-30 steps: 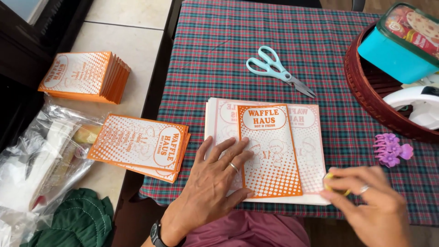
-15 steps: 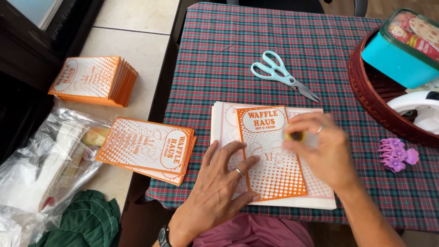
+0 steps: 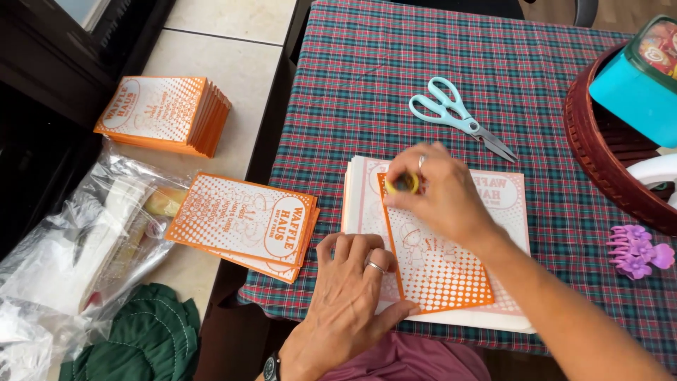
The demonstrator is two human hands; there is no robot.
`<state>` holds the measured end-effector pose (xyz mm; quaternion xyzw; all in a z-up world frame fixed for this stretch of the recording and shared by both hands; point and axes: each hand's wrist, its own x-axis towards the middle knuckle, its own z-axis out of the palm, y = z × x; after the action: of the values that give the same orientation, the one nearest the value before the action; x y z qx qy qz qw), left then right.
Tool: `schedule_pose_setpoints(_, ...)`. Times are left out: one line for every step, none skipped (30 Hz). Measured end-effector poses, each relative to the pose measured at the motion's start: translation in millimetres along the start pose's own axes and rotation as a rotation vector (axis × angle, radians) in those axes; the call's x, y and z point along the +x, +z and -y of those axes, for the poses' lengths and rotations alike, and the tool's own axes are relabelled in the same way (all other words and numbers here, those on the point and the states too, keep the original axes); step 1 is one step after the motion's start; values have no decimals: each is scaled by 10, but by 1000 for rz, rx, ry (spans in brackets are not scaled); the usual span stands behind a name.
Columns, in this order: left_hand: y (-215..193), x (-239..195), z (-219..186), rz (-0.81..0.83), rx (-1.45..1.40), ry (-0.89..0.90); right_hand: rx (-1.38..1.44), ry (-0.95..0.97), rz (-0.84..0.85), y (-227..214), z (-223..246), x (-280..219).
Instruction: Folding the bottom of paper bags and securing them with adhesive tape.
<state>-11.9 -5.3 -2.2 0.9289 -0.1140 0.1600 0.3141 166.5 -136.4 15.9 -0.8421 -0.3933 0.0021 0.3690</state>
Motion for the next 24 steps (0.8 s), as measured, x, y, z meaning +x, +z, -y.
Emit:
schedule_pose_setpoints(-11,5,-16,9,5,-4,-49,-6,-33,-11,-79,67)
schedule_pose_setpoints(-21,10,-30,18,10,-9,-98,-12,-65,-22,-161,135)
schedule_pose_setpoints(-11,-1,-31,18,9,-5,-101,-11,-69,-73,-28,65)
schedule_pose_setpoints(-1,-12,-23,-21,-8,-10,-72,-54,-68,-115,104,0)
schedule_pose_setpoints(22,-35,-23,-66,-26,-27,-41,-103,-56,-149,232,-59)
schedule_pose_setpoints(32,-22,-23,-72,-28,-33,-43,-107,-48,-135,291,-161)
schedule_pose_setpoints(29,-18,-22,-80,-32,-23,18,-115,24,-112,356,-273)
schedule_pose_setpoints(27,-10,-28,-89,-36,-14,79,-123,97,-98,421,-387)
schedule_pose_setpoints(21,-8,-13,-90,-32,-12,80,-126,94,-58,345,-312)
schedule_pose_setpoints(18,-6,-7,-73,-18,0,83,-46,84,-25,270,-243)
schedule_pose_setpoints(21,-23,-16,-52,-8,10,86,40,77,9,200,-202)
schedule_pose_setpoints(1,-21,-34,-49,-7,10,88,41,76,57,117,-51)
schedule_pose_setpoints(-19,-12,-54,-54,19,28,43,51,39,96,33,104)
schedule_pose_setpoints(-42,-3,-75,-60,45,46,-3,61,1,134,-48,260)
schedule_pose_setpoints(-40,0,-89,-65,49,46,-3,54,1,141,-147,325)
schedule_pose_setpoints(-40,1,-98,-71,69,64,-57,42,-41,153,-243,394)
schedule_pose_setpoints(-44,-21,-104,-71,89,78,-106,35,-81,192,-336,447)
schedule_pose_setpoints(-61,-36,-102,-71,93,74,-102,32,-80,86,-173,299)
schedule_pose_setpoints(-64,-32,-97,-69,100,87,-99,-25,-87,-38,-27,154)
schedule_pose_setpoints(-62,-20,-87,-67,108,100,-96,-83,-95,-164,110,16)
schedule_pose_setpoints(-72,-12,-76,-65,101,101,-100,-77,-93,-255,230,-224)
schedule_pose_setpoints(-76,4,-68,-80,101,111,-82,-97,-27,-352,345,-461)
schedule_pose_setpoints(-82,22,-66,-88,97,125,-63,-110,35,-455,471,-714)
schedule_pose_setpoints(-74,1,-89,-79,86,131,-68,-95,33,-427,501,-936)
